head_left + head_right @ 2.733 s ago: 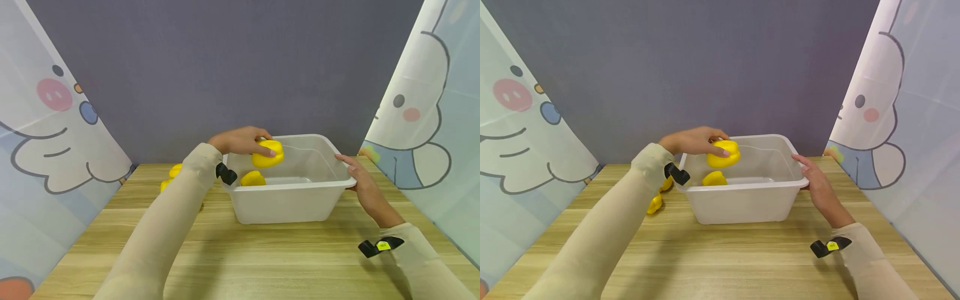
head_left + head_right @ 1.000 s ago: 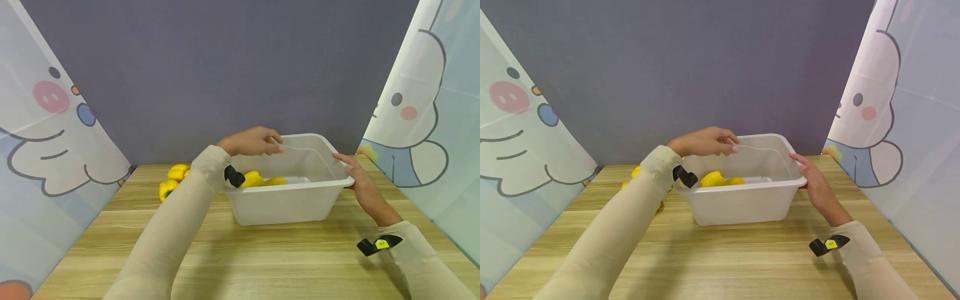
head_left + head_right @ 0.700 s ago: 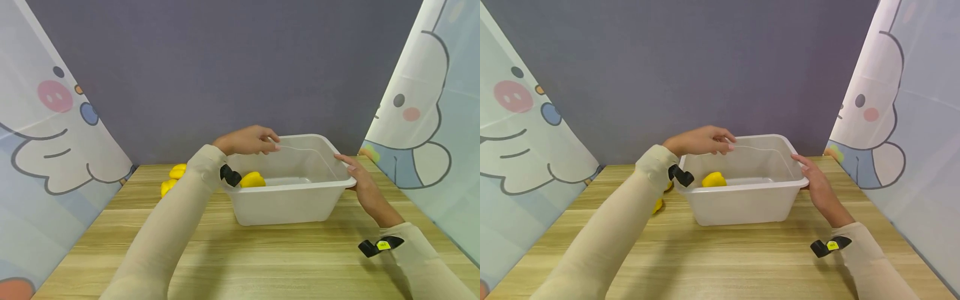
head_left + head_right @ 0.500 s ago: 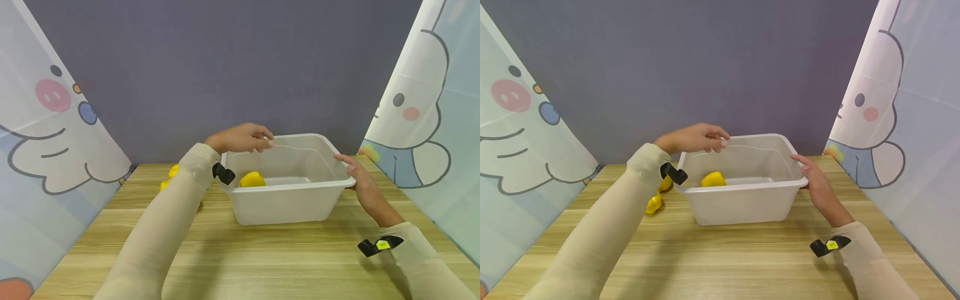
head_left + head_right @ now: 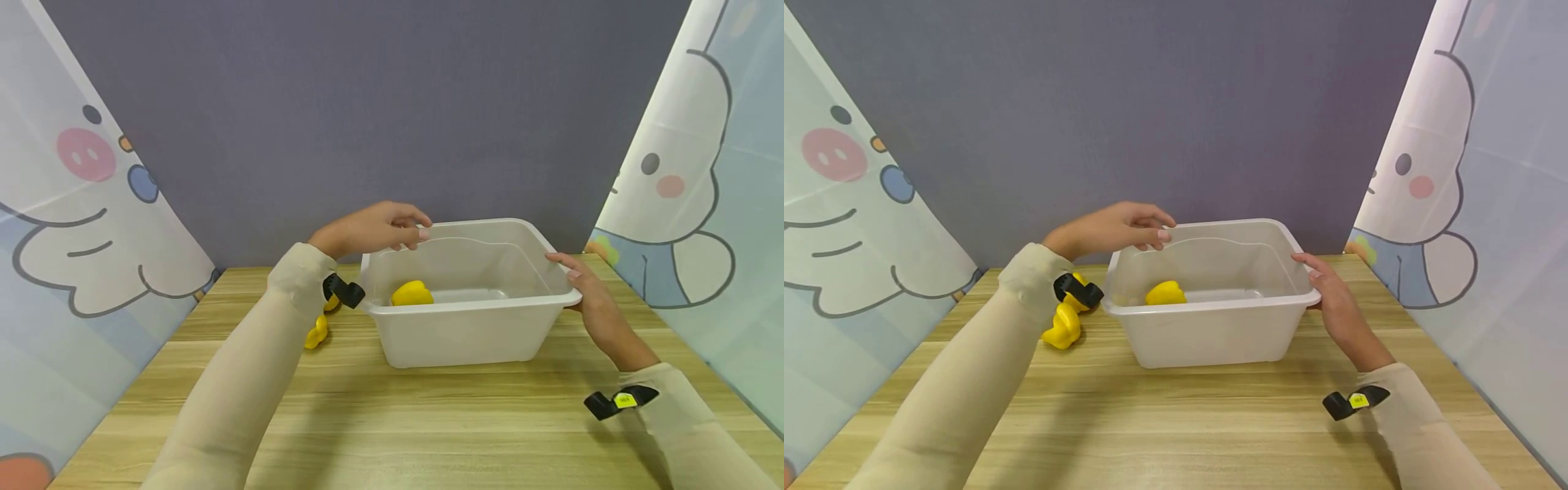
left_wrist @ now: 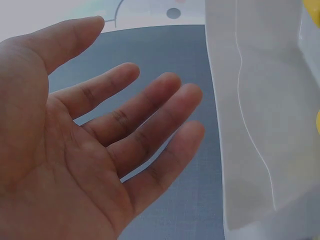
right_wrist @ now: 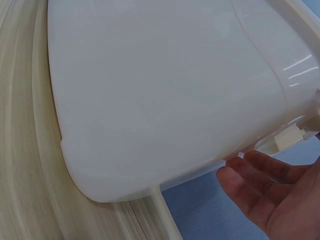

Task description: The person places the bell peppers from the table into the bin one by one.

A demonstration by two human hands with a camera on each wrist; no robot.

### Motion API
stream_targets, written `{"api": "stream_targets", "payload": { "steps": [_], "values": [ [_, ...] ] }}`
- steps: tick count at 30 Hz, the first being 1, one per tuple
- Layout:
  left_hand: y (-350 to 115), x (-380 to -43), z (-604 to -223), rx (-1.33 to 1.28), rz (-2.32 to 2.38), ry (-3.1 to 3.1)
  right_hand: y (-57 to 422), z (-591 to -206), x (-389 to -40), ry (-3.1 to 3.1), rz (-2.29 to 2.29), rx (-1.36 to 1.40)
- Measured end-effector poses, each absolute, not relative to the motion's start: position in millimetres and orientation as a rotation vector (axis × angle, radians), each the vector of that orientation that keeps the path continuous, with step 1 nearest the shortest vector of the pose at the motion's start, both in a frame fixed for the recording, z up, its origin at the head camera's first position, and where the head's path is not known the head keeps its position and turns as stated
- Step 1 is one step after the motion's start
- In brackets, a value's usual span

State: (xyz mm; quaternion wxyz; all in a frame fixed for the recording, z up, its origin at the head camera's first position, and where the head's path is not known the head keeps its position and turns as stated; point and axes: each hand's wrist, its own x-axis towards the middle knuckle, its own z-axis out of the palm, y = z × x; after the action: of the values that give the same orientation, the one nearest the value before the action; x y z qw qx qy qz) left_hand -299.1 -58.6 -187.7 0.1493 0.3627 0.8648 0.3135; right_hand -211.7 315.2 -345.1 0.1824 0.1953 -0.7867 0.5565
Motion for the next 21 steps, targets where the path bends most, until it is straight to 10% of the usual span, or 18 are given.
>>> {"api": "stream_targets", "payload": {
  "steps": [21],
  "values": [
    [-97.2, -293.9, -215.0, 1.133, 1.098, 2.574, 316.3, -346.6, -213.2, -2.208, 1.57, 0.549]
  ]
}}
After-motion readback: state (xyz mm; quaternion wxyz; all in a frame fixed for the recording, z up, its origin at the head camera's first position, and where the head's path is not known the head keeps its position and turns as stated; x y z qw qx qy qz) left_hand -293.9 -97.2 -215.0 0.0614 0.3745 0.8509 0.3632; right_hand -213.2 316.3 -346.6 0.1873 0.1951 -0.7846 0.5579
